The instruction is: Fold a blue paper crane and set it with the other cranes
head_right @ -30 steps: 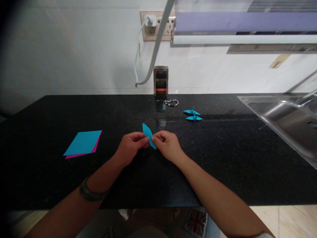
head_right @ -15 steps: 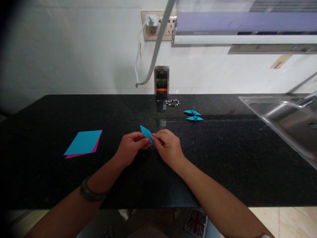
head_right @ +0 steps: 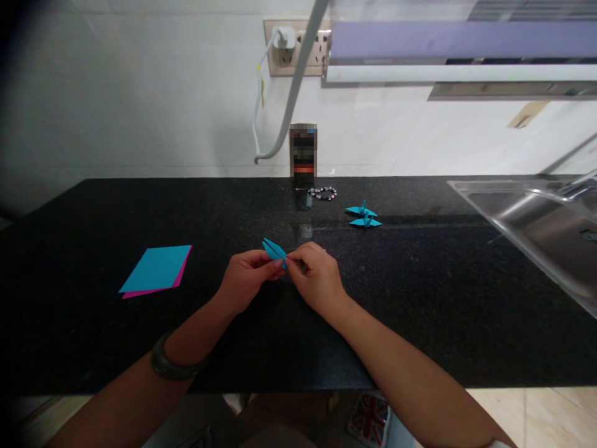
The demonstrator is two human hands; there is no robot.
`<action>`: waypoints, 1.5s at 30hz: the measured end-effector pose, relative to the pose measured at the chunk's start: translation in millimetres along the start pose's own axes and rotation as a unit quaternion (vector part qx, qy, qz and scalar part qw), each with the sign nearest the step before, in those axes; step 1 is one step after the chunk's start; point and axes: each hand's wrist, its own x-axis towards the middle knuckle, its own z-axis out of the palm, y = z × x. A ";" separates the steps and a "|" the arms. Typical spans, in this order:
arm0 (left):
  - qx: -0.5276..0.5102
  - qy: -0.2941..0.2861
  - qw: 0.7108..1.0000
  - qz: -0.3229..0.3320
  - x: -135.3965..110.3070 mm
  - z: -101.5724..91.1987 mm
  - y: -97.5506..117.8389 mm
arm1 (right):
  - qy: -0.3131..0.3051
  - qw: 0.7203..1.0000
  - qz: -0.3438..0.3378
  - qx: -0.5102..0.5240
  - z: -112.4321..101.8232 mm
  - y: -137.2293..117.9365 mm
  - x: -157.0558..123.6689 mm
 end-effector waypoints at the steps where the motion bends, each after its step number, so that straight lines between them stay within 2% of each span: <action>1: 0.006 0.001 1.000 0.003 0.3 -0.4 -0.8 | -0.002 1.000 0.001 0.002 -0.1 0.3 0.2; 10: 0.014 -0.004 1.000 0.005 0.9 -1.3 -2.2 | -0.026 1.000 -0.006 0.000 0.1 1.9 1.2; 16: 0.029 -0.012 1.000 0.001 0.6 -0.8 -0.6 | 0.002 0.999 -0.038 -0.031 1.2 5.4 -0.3; 20: 0.063 0.003 0.998 0.005 0.6 -0.9 -1.2 | 0.010 0.997 -0.054 -0.048 3.0 6.2 -2.5; 29: 0.087 0.012 0.996 0.014 2.5 -2.8 -4.2 | -0.035 0.988 -0.087 -0.120 2.5 2.9 -2.8; 36: 0.053 -0.035 0.998 0.023 2.8 -2.1 -0.7 | -0.021 0.996 -0.051 -0.076 0.7 2.8 -2.0; 45: 0.117 -0.030 0.990 0.066 4.8 -7.8 -6.9 | -0.049 0.996 -0.056 -0.058 0.4 1.4 -0.6</action>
